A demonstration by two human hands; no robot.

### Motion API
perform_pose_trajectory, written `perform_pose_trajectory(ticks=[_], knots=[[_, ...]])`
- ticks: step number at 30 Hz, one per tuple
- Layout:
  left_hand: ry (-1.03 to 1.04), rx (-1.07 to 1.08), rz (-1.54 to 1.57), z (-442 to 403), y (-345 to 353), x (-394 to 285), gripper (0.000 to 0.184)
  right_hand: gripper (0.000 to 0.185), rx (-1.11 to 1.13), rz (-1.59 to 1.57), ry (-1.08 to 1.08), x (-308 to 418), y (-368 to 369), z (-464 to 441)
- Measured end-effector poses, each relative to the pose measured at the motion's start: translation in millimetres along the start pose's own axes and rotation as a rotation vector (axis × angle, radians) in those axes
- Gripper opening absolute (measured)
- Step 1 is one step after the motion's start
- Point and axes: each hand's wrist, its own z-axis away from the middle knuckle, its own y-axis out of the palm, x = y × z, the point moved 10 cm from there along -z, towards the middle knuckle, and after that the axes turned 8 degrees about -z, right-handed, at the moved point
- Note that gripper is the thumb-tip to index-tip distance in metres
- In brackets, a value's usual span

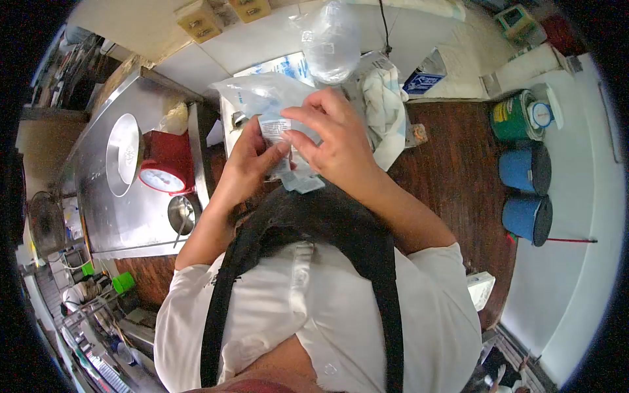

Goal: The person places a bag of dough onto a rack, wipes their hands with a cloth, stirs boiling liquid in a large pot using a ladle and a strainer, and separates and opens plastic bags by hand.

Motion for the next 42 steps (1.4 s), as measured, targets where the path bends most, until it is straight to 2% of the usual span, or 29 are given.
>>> perform_pose_trajectory(ticks=[3, 6, 9, 12, 15, 18, 21, 29, 32, 41, 42], knots=[[0.009, -0.028, 0.058, -6.3, -6.7, 12.1, 0.026, 0.032, -0.116, -0.093, 0.257, -27.1, -3.9, 4.7], [-0.059, -0.021, 0.054, -10.1, -13.8, 19.1, 0.015, 0.023, -0.209, 0.029, 0.117, -16.7, -13.0, 5.3], [-0.125, -0.071, 0.087, -11.3, -19.9, 25.4, 0.016, 0.02, -0.04, 0.059, -0.128, 18.5, -0.6, 5.2], [-0.058, -0.106, 0.045, -8.5, -18.4, 15.0, 0.021, 0.024, -0.022, 0.114, -0.084, 1.2, 13.3, -0.1], [0.062, -0.084, -0.122, -8.2, -18.4, 10.9, 0.024, 0.027, -0.011, 0.136, -0.069, -9.1, 17.9, 0.1], [0.03, -0.166, -0.266, -2.4, -21.0, 0.9, 0.023, 0.027, 0.011, 0.145, -0.074, -11.0, 20.0, -0.1], [-0.048, -0.171, -0.189, -3.9, -26.5, 12.5, 0.026, 0.025, 0.027, 0.125, -0.052, -13.9, 23.2, -1.3], [-0.052, -0.169, -0.104, -1.8, -32.4, 18.3, 0.018, 0.013, 0.009, -0.052, 0.024, -22.9, 22.7, -3.9], [-0.061, -0.17, -0.098, -1.3, -33.9, 22.4, 0.018, 0.01, 0.025, -0.241, 0.19, -40.4, 26.8, -0.7], [-0.102, -0.213, -0.086, -1.0, -46.1, 36.3, 0.013, 0.011, -0.055, -0.392, 0.496, -78.5, 12.2, 23.7], [-0.101, -0.224, -0.07, -0.6, -49.6, 38.7, 0.014, 0.01, -0.053, -0.487, 0.545, -84.9, 11.3, 28.7]])
